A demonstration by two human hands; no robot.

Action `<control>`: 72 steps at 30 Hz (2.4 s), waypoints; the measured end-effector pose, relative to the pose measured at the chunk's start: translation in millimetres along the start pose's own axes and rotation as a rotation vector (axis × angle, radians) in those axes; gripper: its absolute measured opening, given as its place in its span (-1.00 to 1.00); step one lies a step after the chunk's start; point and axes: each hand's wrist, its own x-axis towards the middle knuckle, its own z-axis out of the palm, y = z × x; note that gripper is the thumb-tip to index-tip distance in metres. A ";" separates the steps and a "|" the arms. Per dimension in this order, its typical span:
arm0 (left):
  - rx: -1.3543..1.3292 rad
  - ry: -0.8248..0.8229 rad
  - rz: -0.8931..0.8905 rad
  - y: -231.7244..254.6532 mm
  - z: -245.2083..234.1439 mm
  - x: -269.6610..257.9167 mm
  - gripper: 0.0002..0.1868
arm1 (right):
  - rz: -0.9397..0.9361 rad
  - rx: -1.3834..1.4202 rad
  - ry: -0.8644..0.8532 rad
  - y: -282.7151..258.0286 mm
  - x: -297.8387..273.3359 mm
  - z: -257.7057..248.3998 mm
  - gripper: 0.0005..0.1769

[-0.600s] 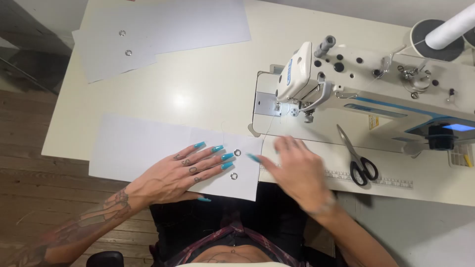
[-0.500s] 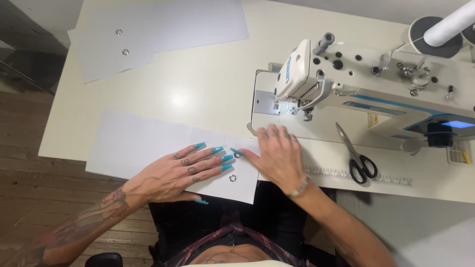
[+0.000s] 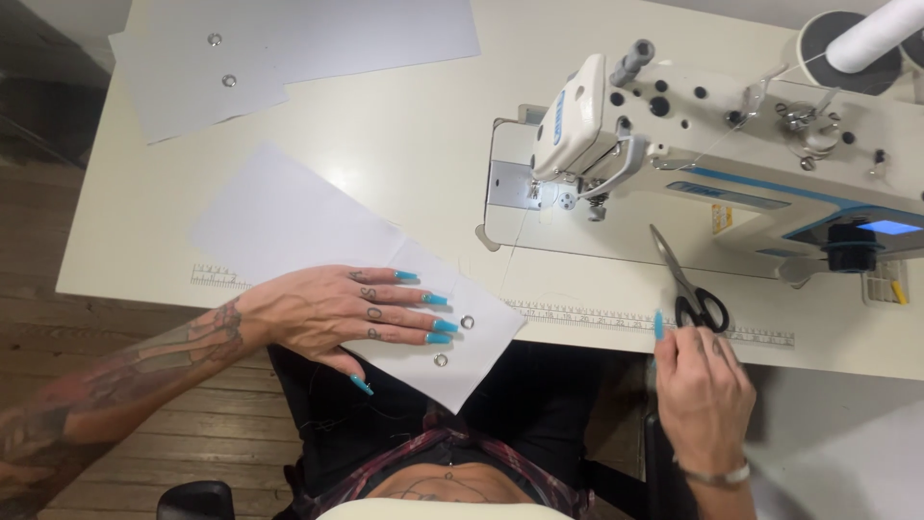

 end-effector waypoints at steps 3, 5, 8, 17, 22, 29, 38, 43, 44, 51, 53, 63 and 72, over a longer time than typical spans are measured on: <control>-0.167 -0.011 0.132 -9.2 -0.5 8.7 -0.34 | -0.127 0.170 0.096 -14.9 0.0 -7.9 -0.86; -0.125 -0.042 0.167 -13.4 -5.3 14.6 -0.32 | -0.335 0.222 0.126 -37.5 19.3 -20.4 -0.70; -0.049 -0.041 0.124 -8.7 -9.8 17.1 -0.30 | -0.633 0.239 0.051 -64.3 29.7 -10.1 -0.46; 0.275 0.041 -0.670 4.4 1.7 9.3 -0.37 | -0.752 0.276 -0.031 -93.9 44.2 5.8 -0.32; 0.222 0.035 -0.514 -55.2 -13.1 31.9 -0.36 | -0.697 0.298 -0.018 -90.9 44.3 4.4 -0.31; 0.218 0.086 -0.523 -103.3 -15.4 72.8 -0.47 | -0.549 0.312 -0.039 -86.3 33.7 9.4 -0.31; 0.160 0.007 -0.768 -23.0 -5.5 44.2 -0.46 | -0.212 0.568 0.075 -68.6 71.0 41.9 -0.66; 0.212 0.015 -0.754 2.3 4.9 22.1 -0.45 | -0.533 -0.072 0.370 -73.9 110.8 40.3 -0.68; 0.217 0.031 -0.738 7.6 5.5 20.8 -0.45 | -0.573 -0.103 0.321 -78.4 113.9 32.9 -0.60; 0.339 0.070 -0.709 20.0 13.8 3.9 -0.45 | -0.883 -0.014 0.579 -91.0 135.3 58.0 -0.83; 0.347 0.079 -0.712 21.9 15.9 0.0 -0.45 | -0.911 0.080 0.642 -100.1 125.2 57.7 -0.85; 0.470 0.155 -0.611 24.4 7.2 -2.1 -0.44 | -1.094 0.767 0.630 -117.3 69.3 -34.1 -0.81; 0.454 0.165 -0.626 26.2 9.3 -12.2 -0.43 | 0.238 0.693 -0.902 -69.9 142.2 -18.8 -0.27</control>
